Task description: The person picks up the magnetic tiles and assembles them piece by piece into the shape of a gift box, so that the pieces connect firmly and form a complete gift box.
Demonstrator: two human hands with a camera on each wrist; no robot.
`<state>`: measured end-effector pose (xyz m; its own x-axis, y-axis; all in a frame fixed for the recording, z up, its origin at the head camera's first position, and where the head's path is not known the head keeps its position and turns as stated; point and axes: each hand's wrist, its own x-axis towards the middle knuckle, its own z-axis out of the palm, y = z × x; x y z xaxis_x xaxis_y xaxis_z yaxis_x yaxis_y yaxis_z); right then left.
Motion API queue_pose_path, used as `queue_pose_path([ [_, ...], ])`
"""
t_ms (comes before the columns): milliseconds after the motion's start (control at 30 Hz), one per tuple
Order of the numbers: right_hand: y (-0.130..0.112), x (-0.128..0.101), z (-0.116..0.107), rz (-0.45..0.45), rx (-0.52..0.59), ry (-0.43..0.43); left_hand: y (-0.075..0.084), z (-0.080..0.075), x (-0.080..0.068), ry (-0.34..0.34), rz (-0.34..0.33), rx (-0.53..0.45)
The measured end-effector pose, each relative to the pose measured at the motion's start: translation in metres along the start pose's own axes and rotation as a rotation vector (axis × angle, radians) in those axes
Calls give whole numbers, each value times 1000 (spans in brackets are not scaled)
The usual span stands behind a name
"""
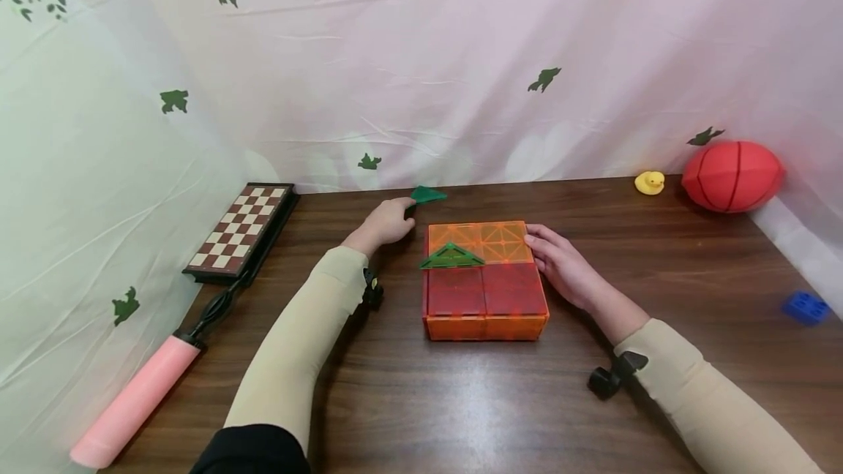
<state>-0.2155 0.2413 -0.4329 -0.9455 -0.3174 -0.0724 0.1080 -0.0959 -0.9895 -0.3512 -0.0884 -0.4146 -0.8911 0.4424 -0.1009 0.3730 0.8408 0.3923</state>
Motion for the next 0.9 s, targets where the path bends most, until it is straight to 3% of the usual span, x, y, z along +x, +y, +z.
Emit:
queue_pose_path([
  [167,0,0,0,-12,10,-2,-1,1,-14,-13,14,52],
  [567,1,-1,-1,-15,24,-3,-2,0,-71,-46,87,208],
  [733,1,-1,-1,-12,19,-3,0,-2,-69,-26,108,209],
  [900,1,-1,0,-14,19,-11,-1,-4,-50,8,74,151],
])
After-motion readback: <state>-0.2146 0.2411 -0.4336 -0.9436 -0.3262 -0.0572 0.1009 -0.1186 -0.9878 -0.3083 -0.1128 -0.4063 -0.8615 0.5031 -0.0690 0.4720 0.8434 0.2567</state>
